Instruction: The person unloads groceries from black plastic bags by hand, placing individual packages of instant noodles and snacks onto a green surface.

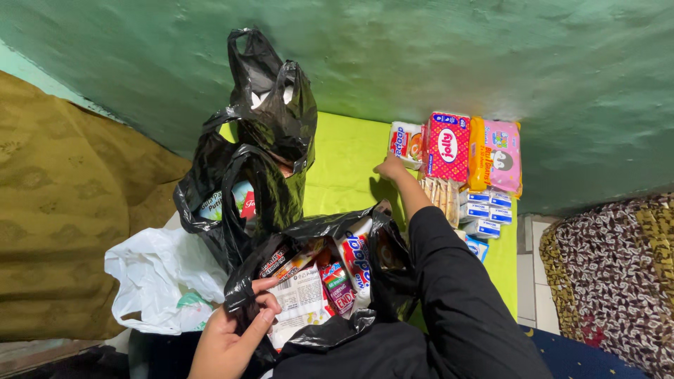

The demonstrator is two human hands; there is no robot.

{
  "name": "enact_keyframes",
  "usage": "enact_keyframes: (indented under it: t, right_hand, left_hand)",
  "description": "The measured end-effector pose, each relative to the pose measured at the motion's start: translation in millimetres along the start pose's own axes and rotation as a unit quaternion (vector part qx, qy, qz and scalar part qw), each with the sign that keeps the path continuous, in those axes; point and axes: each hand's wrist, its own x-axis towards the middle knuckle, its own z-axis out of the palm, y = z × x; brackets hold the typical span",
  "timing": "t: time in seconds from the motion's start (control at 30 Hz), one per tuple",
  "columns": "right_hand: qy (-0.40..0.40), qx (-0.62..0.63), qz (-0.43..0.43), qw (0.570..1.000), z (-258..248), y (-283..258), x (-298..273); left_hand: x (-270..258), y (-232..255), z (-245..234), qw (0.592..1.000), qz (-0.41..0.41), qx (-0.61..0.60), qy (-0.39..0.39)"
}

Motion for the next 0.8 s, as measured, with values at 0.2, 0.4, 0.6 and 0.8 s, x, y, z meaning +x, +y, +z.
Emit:
enact_keyframes:
  t: [0.2,0.4,0.6,0.8]
  right_hand:
    - [-0.023,-0.013,-0.07,0.997,-16.2,8.7,-2.7]
    - [-0.072,0.082,-0.182,0.977,-85.9,-43.4,-56.0]
    - [-0.182,0.38,-0.404,0.812,-204.8,-160.8,-305.3]
    - [-0.266,0.007,-0.492,0.829,-162.4,-204.8,-450.4]
  left_hand:
    - [-4.0,4.3,1.4,0.999,0.007,-0.034,-0.001]
    - [-10.8,15.0,-0.9,0.998,0.05,-0.045,-0.008]
    - [-19.9,15.0,-8.1,0.99,0.12,0.027,0.072]
    - [-24.3,35.1,12.8,0.798,0.399,0.324,0.313]
